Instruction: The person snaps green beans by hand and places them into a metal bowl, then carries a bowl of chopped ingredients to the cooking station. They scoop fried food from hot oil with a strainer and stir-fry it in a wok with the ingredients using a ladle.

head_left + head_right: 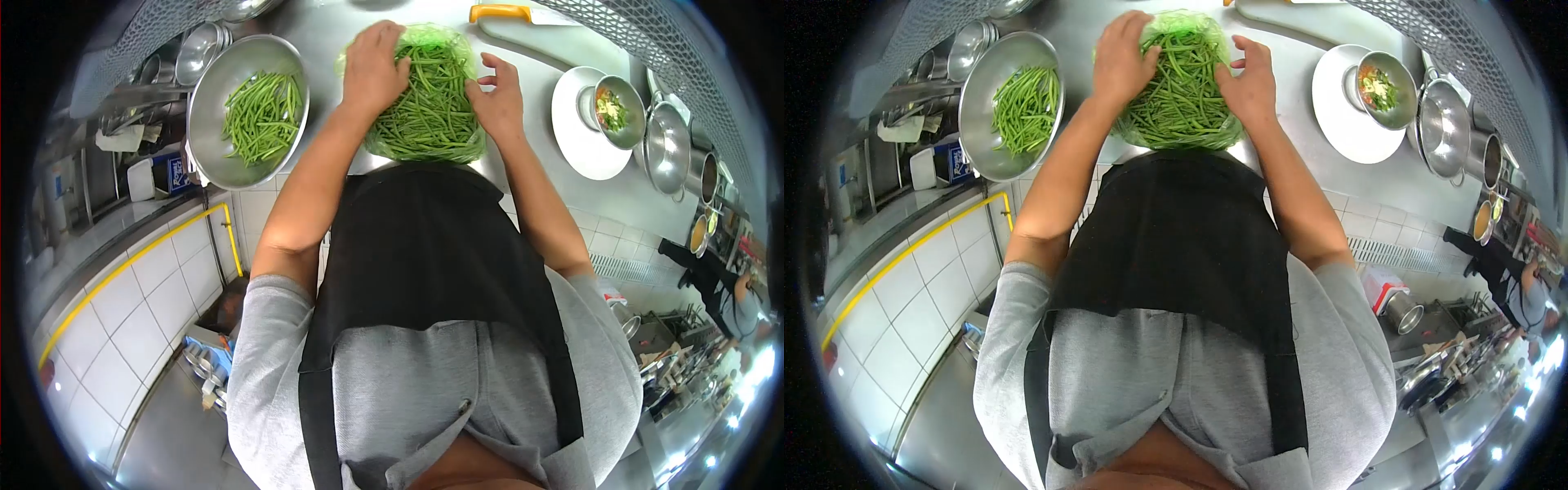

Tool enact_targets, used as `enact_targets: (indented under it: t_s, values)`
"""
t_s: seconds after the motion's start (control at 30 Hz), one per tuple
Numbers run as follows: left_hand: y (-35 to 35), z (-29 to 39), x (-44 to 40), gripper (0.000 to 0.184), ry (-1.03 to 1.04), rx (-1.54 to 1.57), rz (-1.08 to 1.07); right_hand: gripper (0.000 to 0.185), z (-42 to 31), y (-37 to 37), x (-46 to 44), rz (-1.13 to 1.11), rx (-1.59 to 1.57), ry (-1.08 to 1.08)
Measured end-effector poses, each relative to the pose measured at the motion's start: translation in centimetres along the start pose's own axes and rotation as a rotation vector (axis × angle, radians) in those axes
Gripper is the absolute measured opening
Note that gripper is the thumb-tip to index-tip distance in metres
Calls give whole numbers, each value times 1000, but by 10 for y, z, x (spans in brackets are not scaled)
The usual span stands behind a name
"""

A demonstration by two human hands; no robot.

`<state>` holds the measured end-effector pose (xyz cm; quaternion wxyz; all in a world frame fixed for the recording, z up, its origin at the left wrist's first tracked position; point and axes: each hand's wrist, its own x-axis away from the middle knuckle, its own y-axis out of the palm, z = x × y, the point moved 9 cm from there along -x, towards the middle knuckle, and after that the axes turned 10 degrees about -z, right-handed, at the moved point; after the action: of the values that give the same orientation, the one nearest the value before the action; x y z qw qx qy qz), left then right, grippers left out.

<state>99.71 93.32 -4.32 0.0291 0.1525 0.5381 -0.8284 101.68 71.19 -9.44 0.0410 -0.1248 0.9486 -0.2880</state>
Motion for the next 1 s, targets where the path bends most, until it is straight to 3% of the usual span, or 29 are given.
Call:
enact_targets:
  t_s: [0.07, 0.1, 0.2, 0.23, 0.37, 0.47, 0.6, 0.67, 0.73, 0.8, 0.83, 0.9, 1.0]
  values:
    - [-4, -2, -8, 56, -23, -134, 119, 52, 15, 2, -6, 7, 65, 64]
    - [17, -20, -10, 50, -84, -95, 37, 37, 27, 14, -11, -138, 40, 112]
    - [64, -56, -14, 42, -383, 57, -570, 23, 48, 30, -23, -429, -297, 256]
    - [49, -52, -17, 34, -286, 134, -417, 15, 40, 22, -23, -391, -383, 214]
    - [4, -33, -18, 30, -292, 718, -344, 14, 3, -23, -12, -311, -598, 128]
    - [-20, -27, -13, 28, -428, 771, -299, 12, -28, -45, -1, -283, -584, 58]
    - [15, -34, 1, 31, -407, 538, -456, 19, 28, -9, -2, -293, -207, 130]
    - [33, -40, 15, 34, -466, 471, -532, 32, -9, -22, 10, -120, -152, 43]
    - [17, -33, 22, 34, -394, 453, -326, 39, -26, -30, 28, -35, -239, -6]
    - [-5, -28, 23, 35, -272, 418, 8, 48, -35, -20, 39, -167, -147, -58]
    - [-8, -29, 27, 40, -333, 512, -65, 50, -43, -16, 48, -261, -120, -63]
    - [-36, -22, 39, 42, -259, 378, 26, 55, -35, 4, 64, -493, -145, -17]
    - [-43, -10, 68, 44, -144, 335, 2, 55, -30, 8, 81, -433, -45, -116]
